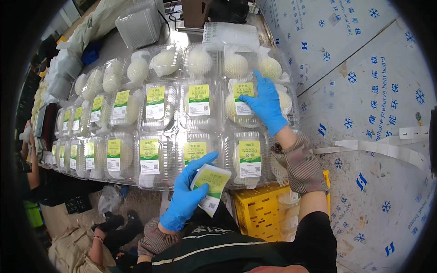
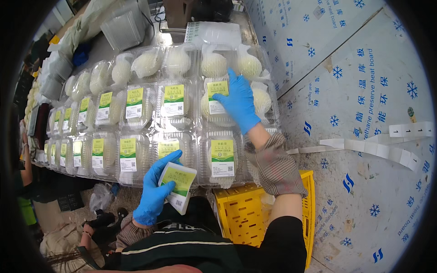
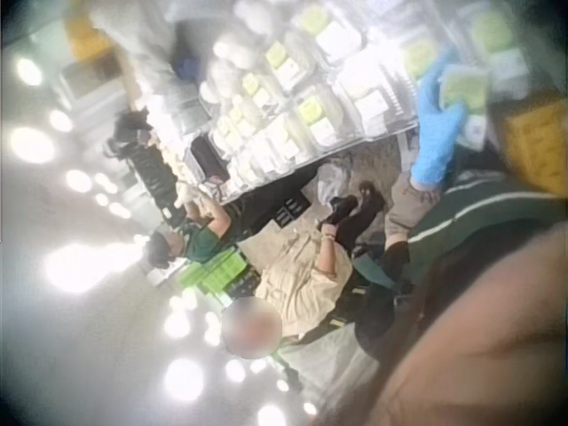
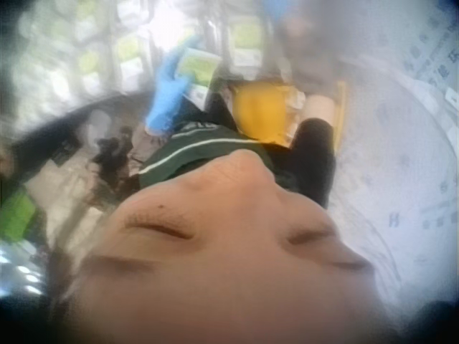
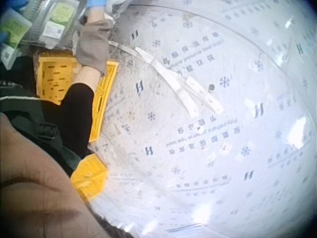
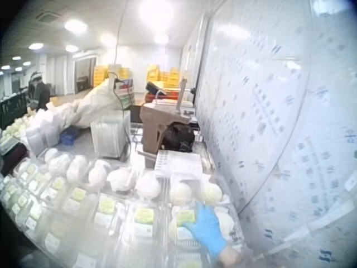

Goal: The person places round white fruits into clear plastic clamshell containers on a stainless steel table. They apply green and white labels to the containers and then transfer the finished packages into yellow plastic crates. The person wears blue gloves and a green apron while working in a commercial packing area.

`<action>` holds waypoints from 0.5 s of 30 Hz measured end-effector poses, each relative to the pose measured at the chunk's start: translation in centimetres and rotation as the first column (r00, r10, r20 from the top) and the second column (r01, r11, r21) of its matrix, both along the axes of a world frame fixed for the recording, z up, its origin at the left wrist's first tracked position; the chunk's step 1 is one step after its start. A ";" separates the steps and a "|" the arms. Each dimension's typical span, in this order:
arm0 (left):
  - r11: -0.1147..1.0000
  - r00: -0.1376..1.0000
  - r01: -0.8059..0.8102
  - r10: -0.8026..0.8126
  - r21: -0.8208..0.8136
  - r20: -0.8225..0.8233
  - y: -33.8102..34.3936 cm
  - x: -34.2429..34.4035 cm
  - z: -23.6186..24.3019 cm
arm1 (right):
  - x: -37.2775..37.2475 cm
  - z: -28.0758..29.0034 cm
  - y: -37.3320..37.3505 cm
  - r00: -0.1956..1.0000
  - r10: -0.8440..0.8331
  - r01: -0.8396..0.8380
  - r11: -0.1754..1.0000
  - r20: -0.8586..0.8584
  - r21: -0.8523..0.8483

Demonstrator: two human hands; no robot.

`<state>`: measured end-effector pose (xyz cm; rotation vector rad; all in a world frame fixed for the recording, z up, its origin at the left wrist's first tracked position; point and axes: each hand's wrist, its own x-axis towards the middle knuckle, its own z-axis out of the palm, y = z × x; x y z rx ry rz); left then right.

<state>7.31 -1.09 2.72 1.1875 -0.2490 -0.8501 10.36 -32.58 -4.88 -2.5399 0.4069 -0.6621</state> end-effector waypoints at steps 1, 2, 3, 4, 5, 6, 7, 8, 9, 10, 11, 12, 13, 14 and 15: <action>1.000 1.000 0.012 -0.012 0.024 -0.003 -0.4 0.3 -0.1 | -0.6 1.1 0.8 0.997 0.040 -0.027 0.977 0.059 -0.210; 0.999 1.000 0.028 -0.028 0.040 -0.005 -1.0 0.5 -0.2 | -1.2 1.8 1.1 0.990 0.090 -0.036 0.908 0.110 -0.418; 0.994 1.000 0.002 0.000 0.113 -0.016 -1.9 0.6 -0.8 | -1.8 1.5 1.1 0.986 0.153 -0.114 0.913 0.070 -0.391; 0.991 0.997 -0.057 0.050 0.121 0.057 -2.7 0.4 -1.3 | -2.6 1.2 1.0 0.975 0.219 -0.193 0.913 0.031 -0.360; 0.984 0.984 -0.128 0.111 0.121 0.140 -3.4 0.5 -2.0 | -2.6 1.7 1.6 0.955 0.296 -0.279 0.902 0.004 -0.330; 0.973 0.960 -0.198 0.169 0.116 0.222 -4.0 0.5 -2.3 | -4.1 2.4 2.9 0.948 0.316 -0.306 0.931 -0.024 0.198; 0.957 0.933 -0.267 0.227 0.115 0.279 -4.8 0.4 -2.3 | -6.5 4.7 5.3 0.940 0.338 -0.217 0.708 -0.052 0.672; 0.959 0.931 -0.257 0.213 0.117 0.297 -5.5 0.2 -2.1 | -8.4 6.3 7.6 0.937 0.343 -0.147 0.571 -0.072 0.807; 0.965 0.931 -0.236 0.191 0.113 0.310 -6.3 -0.1 -1.8 | -10.0 8.0 9.6 0.936 0.339 -0.059 0.418 -0.095 0.906; 0.967 0.925 -0.231 0.182 0.111 0.334 -6.8 -0.3 -1.7 | -11.0 9.3 11.1 0.949 0.300 -0.034 0.415 -0.101 0.909; 0.975 0.944 -0.207 0.178 0.079 0.277 -7.3 -0.7 -2.1 | -11.2 10.2 10.8 0.951 0.280 -0.033 0.506 -0.128 0.862; 0.982 0.949 -0.119 0.070 0.145 0.307 -7.4 -0.9 -1.6 | -11.5 10.6 10.3 0.952 0.264 -0.034 0.591 -0.153 0.806; 0.978 0.943 -0.016 -0.054 0.208 0.328 -7.5 -1.1 -0.7 | -11.5 10.5 8.7 0.988 0.129 0.004 0.547 -0.090 0.837; 0.956 0.923 0.067 -0.168 0.285 0.346 -7.2 -1.1 -0.3 | -10.8 10.4 6.5 1.000 0.005 0.020 0.488 -0.026 0.873; 0.962 0.922 0.163 -0.227 0.217 0.313 -6.6 -1.3 -0.9 | -9.9 10.7 3.6 0.998 -0.039 0.068 0.501 -0.056 0.863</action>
